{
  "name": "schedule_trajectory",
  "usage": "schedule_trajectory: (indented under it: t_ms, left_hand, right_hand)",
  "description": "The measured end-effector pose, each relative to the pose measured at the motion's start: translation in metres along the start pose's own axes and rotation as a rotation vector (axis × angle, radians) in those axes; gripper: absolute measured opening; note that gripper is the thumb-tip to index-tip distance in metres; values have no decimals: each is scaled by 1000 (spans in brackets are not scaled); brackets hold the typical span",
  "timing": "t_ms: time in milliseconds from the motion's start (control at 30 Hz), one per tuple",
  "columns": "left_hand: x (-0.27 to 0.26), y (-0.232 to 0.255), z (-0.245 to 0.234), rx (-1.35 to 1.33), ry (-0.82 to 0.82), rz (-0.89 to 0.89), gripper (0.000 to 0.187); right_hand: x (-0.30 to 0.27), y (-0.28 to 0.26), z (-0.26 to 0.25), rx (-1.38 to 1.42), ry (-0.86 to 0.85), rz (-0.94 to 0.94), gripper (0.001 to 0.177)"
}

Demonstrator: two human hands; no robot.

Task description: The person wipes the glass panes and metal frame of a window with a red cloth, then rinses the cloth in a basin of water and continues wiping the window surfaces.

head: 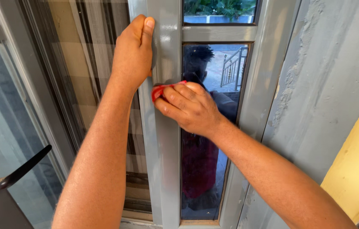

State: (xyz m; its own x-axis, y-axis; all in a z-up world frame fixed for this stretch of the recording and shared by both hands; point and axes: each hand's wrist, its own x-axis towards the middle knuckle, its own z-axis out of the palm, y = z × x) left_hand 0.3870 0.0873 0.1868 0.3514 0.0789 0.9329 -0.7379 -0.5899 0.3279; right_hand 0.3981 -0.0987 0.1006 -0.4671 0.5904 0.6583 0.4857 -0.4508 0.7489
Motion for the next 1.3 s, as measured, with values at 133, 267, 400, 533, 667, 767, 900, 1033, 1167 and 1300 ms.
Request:
schedule_trajectory:
  t_ms: [133, 267, 400, 533, 667, 767, 900, 1033, 1167, 1300]
  left_hand:
    - [0, -10, 7, 78, 78, 97, 43]
    - [0, -9, 8, 96, 81, 51, 44]
    - [-3, -5, 6, 82, 95, 87, 44]
    - [-5, -2, 10, 116, 99, 32, 45]
    - [-9, 5, 14, 141, 150, -1, 44]
    - [-11, 7, 14, 175, 150, -42, 40]
    - [-15, 13, 19, 450, 357, 234, 15]
    - [-15, 34, 26, 476, 403, 398, 46]
    - [-9, 49, 25, 497, 365, 592, 52]
    - [-1, 48, 29, 409, 371, 544, 36]
  right_hand:
    - [23, 36, 8, -183, 73, 151, 27]
    - [39, 43, 25, -248, 200, 475, 32]
    - [31, 44, 23, -185, 72, 292, 36]
    - [27, 70, 3, -365, 144, 474, 38]
    - [31, 56, 3, -191, 103, 445, 35]
    - [30, 74, -12, -271, 44, 416, 31]
    - [35, 68, -3, -252, 69, 536, 34]
    - [28, 62, -9, -348, 13, 389, 45]
    - [17, 68, -25, -574, 38, 476, 45]
    - [23, 61, -6, -370, 56, 490, 43]
